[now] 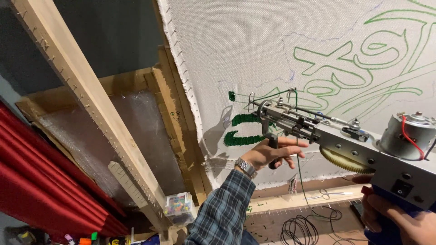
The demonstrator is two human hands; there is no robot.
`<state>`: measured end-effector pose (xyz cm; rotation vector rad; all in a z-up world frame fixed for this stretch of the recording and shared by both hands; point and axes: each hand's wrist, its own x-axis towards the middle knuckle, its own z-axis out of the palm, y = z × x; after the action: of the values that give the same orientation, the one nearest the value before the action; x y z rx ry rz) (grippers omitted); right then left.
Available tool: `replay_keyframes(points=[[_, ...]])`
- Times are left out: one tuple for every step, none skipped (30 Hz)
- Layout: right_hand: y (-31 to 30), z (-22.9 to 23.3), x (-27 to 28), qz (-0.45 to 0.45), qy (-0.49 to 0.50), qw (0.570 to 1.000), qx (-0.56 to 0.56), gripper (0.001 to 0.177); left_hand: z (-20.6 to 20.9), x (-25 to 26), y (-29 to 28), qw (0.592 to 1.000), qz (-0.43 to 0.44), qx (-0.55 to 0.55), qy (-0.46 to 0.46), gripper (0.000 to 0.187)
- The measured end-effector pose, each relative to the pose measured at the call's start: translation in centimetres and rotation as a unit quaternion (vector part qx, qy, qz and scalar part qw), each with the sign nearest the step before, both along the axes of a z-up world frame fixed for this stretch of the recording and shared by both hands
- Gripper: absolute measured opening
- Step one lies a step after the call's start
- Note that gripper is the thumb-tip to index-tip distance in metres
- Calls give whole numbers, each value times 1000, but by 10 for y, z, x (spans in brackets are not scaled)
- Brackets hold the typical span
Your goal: A person uses a power tufting gun to apply green yarn to a canvas stretched on a frame, occasionally using scissors to trim the yarn.
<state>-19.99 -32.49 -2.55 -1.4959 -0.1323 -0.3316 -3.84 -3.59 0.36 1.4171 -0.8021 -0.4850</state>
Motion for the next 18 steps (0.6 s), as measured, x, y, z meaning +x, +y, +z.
replay_keyframes(points=[[-5,-1,1,0,1,1000,0,21,-6,-4,-1,1000,0,0,1,56],[-10,-3,2,30,20,999,10,31,-12,-8,-1,1000,22,-4,3,51],[-15,-4,4,60,40,997,22,45,-18,-11,-2,999,43,-7,5,47],[-19,-10,7,59,40,997,22,45,-22,-18,-4,999,43,-7,5,47],[-24,-18,8,84,26,996,33,42,-26,-26,-5,996,87,-10,11,40],[-29,-25,10,109,11,993,44,41,-31,-34,-7,991,131,-13,16,36],[-40,-35,10,105,16,993,44,41,-37,-37,-8,991,128,-14,22,36],[-50,-45,10,138,49,986,77,46,-43,-39,-8,985,168,-17,40,43],[-64,-56,7,166,84,976,109,53,-52,-43,-11,976,207,-19,61,49],[-87,-78,21,160,92,977,109,53,-68,-40,-12,977,201,-20,70,49],[-109,-100,35,350,42,908,225,56,-84,-36,-12,969,222,-69,80,46],[-133,-123,49,523,-5,786,329,65,-100,-32,-13,959,242,-119,91,43],[-147,-164,67,516,0,789,332,65,-108,-39,-12,959,238,-118,100,43],[-161,-205,83,431,-44,814,386,51,-116,-46,-11,951,250,-139,119,28],[-175,-244,106,342,-92,829,433,45,-120,-48,-9,942,263,-161,133,35],[-144,-231,101,338,-92,831,433,45,-128,-45,-9,943,259,-160,135,35],[-113,-220,91,351,1,867,354,46,-138,-45,-9,935,296,-132,144,30],[-82,-209,82,361,95,887,271,53,-149,-46,-9,925,332,-103,153,29]])
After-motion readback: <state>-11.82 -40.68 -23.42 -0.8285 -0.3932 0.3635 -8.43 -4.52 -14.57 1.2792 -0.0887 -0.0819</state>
